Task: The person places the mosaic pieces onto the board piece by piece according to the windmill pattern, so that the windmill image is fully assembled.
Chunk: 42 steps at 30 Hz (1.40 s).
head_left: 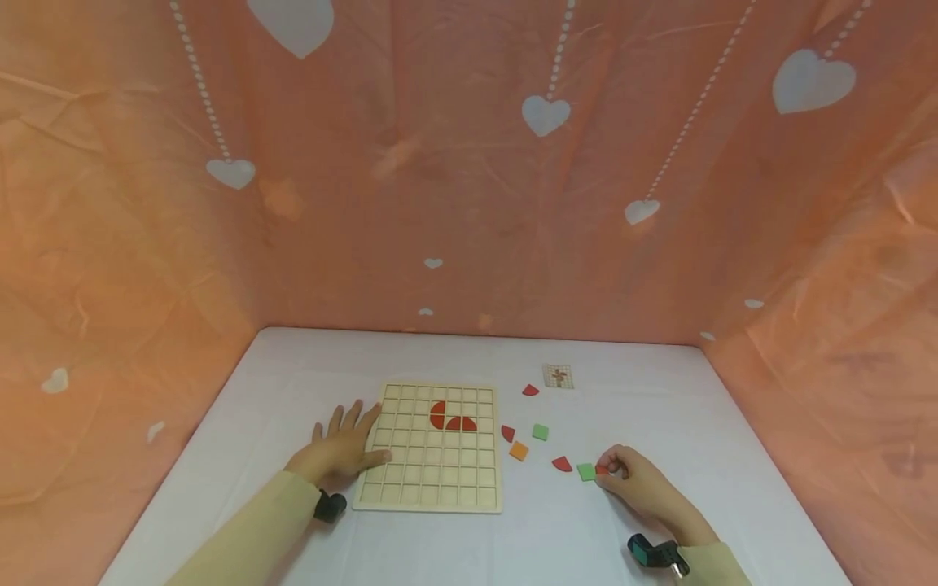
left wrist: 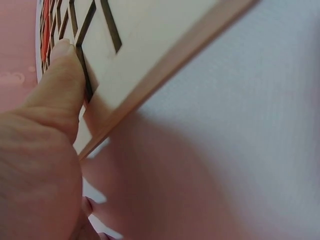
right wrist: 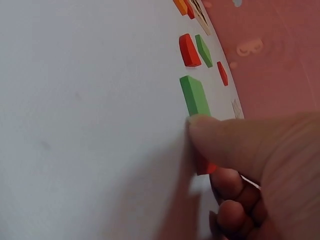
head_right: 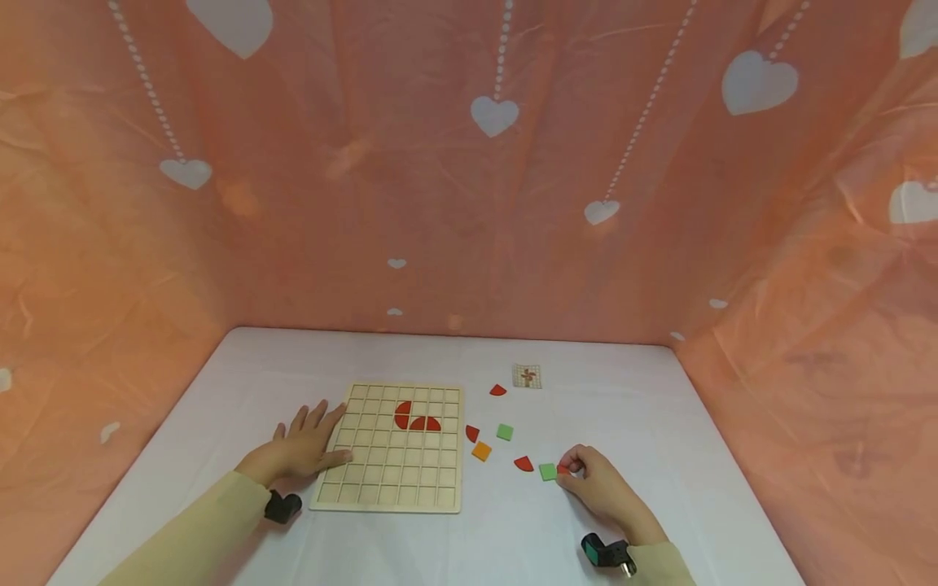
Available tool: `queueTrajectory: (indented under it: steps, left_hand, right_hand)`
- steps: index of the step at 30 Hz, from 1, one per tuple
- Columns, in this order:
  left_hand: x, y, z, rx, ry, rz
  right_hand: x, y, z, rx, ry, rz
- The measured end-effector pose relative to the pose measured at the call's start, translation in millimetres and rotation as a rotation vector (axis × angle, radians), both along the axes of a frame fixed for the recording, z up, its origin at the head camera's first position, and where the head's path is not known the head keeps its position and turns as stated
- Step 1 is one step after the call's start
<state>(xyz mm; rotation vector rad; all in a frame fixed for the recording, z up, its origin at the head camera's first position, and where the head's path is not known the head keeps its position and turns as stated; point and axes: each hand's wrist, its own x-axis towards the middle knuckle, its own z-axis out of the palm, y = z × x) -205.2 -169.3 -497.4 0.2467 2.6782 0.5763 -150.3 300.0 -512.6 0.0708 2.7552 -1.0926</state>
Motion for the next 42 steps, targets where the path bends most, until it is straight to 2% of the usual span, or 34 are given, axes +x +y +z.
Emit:
queueTrajectory:
  steps: [17, 22, 29, 37, 42]
  left_hand:
    - [2.5, -1.9, 0.6, 0.009, -0.001, 0.010]
    - [1.2, -3.1, -2.0, 0.020, 0.005, 0.009]
    - [-1.0, -4.4, -8.1, 0.014, 0.011, 0.002]
    - [-0.5, -4.9, -8.2, -0.018, 0.020, -0.012]
    - [-2.1, -4.4, -8.7, -0.020, 0.023, -0.015]
  right_hand:
    - [-5.4, -2.2, 0.2, 0.059, 0.002, 0.040]
    - [-5.6, -3.8, 7.7, 0.046, 0.008, 0.051]
    - [-4.8, -4.3, 17.7, 0.093, -0.013, 0.063]
    - [-10.4, -8.6, 19.6, 0.039, 0.016, -0.009]
    - [-15.6, -23.6, 21.8, 0.004, 0.021, 0.038]
